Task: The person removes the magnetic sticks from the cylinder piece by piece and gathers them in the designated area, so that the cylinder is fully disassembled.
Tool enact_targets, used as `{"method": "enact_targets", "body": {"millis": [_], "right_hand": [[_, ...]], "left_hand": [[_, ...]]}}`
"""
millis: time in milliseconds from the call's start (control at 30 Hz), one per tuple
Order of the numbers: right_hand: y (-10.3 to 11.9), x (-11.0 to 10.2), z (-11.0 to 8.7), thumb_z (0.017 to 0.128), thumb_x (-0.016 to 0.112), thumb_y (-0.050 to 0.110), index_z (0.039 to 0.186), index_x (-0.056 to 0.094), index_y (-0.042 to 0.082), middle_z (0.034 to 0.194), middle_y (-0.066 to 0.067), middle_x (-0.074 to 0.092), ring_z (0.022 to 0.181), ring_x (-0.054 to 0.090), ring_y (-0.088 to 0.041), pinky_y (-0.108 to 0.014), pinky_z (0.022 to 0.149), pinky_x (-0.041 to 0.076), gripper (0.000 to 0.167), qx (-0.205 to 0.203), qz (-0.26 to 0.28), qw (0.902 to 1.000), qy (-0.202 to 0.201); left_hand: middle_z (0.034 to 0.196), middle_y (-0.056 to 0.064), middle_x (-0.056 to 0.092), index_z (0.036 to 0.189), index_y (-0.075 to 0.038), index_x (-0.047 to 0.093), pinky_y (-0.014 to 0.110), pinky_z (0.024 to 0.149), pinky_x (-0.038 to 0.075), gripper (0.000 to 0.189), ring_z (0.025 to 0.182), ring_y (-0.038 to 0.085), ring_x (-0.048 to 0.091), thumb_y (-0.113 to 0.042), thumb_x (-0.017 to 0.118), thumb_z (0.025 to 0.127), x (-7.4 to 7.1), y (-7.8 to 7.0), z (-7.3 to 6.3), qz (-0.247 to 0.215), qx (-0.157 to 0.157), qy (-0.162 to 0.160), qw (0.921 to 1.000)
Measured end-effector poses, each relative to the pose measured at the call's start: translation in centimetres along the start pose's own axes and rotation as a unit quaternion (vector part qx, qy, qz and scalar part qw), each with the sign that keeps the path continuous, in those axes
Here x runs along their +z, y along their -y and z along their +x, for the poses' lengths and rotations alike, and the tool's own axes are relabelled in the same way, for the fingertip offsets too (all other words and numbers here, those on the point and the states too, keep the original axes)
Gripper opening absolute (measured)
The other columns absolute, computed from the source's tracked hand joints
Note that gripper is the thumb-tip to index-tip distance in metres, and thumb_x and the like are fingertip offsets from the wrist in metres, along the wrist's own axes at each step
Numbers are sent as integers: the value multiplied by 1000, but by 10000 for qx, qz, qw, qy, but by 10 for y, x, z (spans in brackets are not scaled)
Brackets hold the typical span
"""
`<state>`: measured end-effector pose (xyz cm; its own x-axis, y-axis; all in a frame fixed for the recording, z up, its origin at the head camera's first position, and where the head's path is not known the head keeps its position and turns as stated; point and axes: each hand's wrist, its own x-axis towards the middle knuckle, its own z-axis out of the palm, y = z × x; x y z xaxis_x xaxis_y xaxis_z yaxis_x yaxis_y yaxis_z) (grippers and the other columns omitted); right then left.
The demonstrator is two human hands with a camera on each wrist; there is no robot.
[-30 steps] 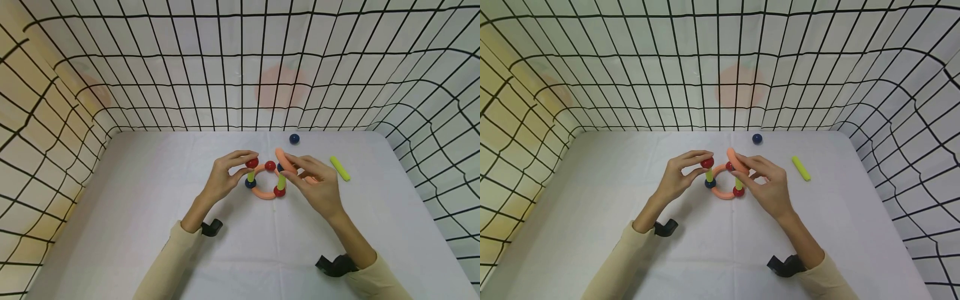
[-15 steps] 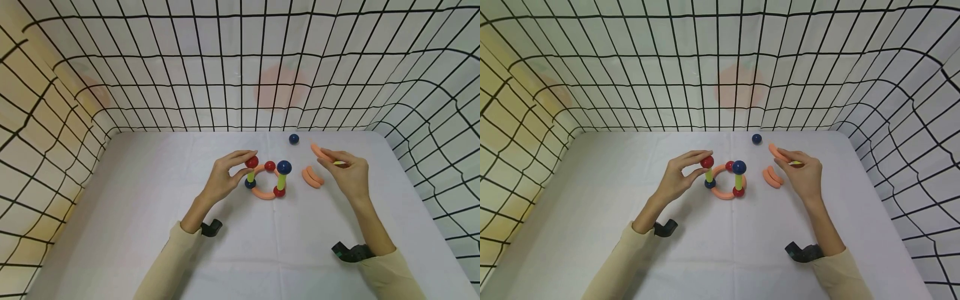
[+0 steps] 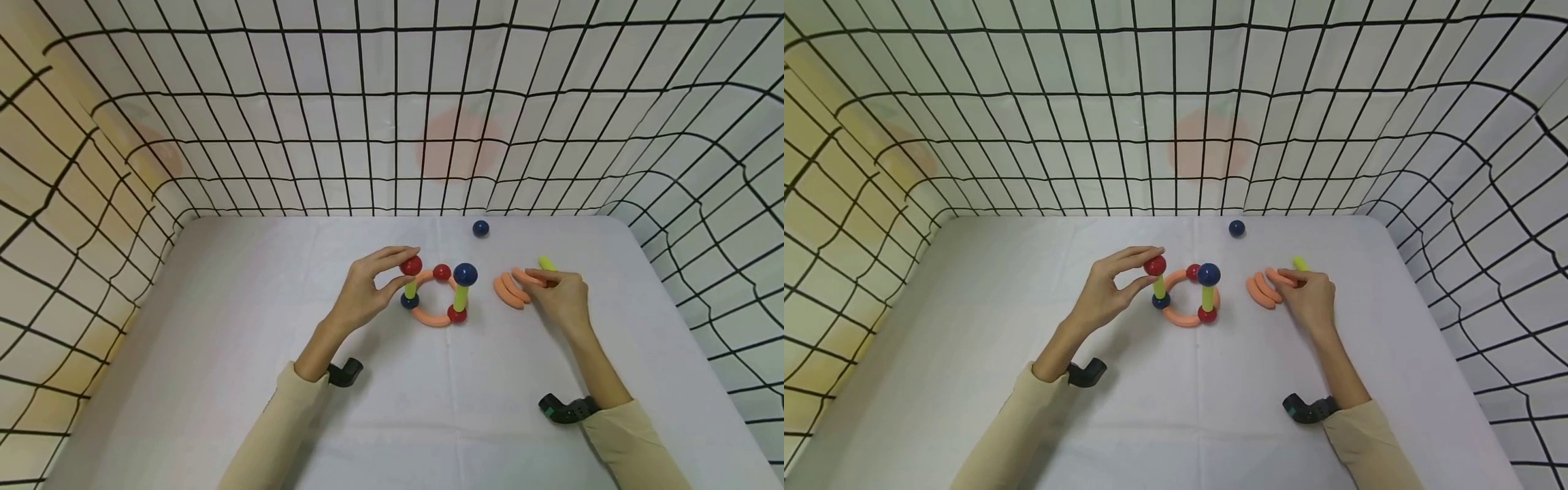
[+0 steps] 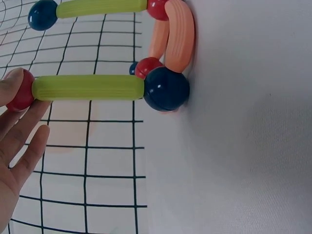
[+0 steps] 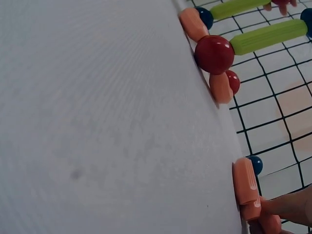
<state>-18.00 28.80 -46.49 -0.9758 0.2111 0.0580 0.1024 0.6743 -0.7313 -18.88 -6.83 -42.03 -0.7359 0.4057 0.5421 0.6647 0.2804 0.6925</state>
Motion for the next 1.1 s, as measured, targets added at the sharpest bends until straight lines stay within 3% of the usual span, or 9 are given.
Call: {"method": "enact_targets", "body": {"millis": [167, 433, 600, 700, 800, 933, 1100], "right_hand": [[-3, 0, 0, 95, 73, 11, 121, 74, -4, 116, -29, 73, 101, 65, -34, -13, 61, 44, 30, -39, -234, 9994, 247], [-6, 0, 0, 98, 72, 16, 121, 74, -4, 118, -31, 72, 99, 68, -37, -21, 66, 46, 30, -218, -431, 9984, 304], [-6, 0, 1, 98, 72, 17, 120, 74, -4, 118, -33, 70, 106, 69, -47, -43, 78, 56, 31, -353, -445, 9979, 320], [-5, 1, 1, 97, 73, 17, 118, 75, -5, 116, -33, 71, 109, 68, -49, -58, 88, 53, 30, -385, -439, 9977, 358], [-5, 0, 1, 97, 73, 18, 118, 75, -5, 113, -31, 73, 110, 67, -50, -63, 93, 51, 31, -376, -467, 9972, 436], [-3, 0, 2, 99, 71, 21, 120, 74, -5, 113, -31, 74, 106, 69, -48, -50, 84, 55, 33, -453, -505, 9969, 406], [24, -1, -4, 101, 66, 21, 125, 73, 0, 116, -24, 72, 101, 68, -34, -19, 78, 46, 33, -1050, -83, 9941, -244]], "left_hand": [[130, 16, 72, 134, -1, 68, 34, 106, 56, 49, 122, 28, 70, 4, 79, 87, 1, 1, 0, -36, 9, 16, 10000], [131, 16, 71, 135, -1, 67, 34, 106, 56, 50, 123, 28, 69, 5, 78, 87, 0, 0, 0, -42, -16, 54, 10000], [132, 16, 71, 135, -1, 67, 34, 106, 56, 50, 123, 28, 69, 5, 78, 87, 1, 1, 0, -36, 0, 52, 10000], [132, 16, 71, 135, -2, 67, 34, 106, 56, 50, 123, 28, 69, 5, 78, 87, 0, 1, 0, -45, -26, 57, 10000], [132, 15, 71, 136, -2, 67, 33, 106, 56, 50, 123, 27, 69, 5, 78, 87, 0, 0, 0, -68, -49, 67, 9999], [131, 16, 71, 136, -2, 67, 32, 105, 56, 52, 122, 28, 69, 7, 78, 86, 1, 1, 0, -120, -34, 60, 9999], [131, 15, 71, 137, -3, 66, 32, 105, 56, 54, 122, 27, 69, 8, 78, 86, 3, 3, 0, -89, -12, 18, 10000]]}}
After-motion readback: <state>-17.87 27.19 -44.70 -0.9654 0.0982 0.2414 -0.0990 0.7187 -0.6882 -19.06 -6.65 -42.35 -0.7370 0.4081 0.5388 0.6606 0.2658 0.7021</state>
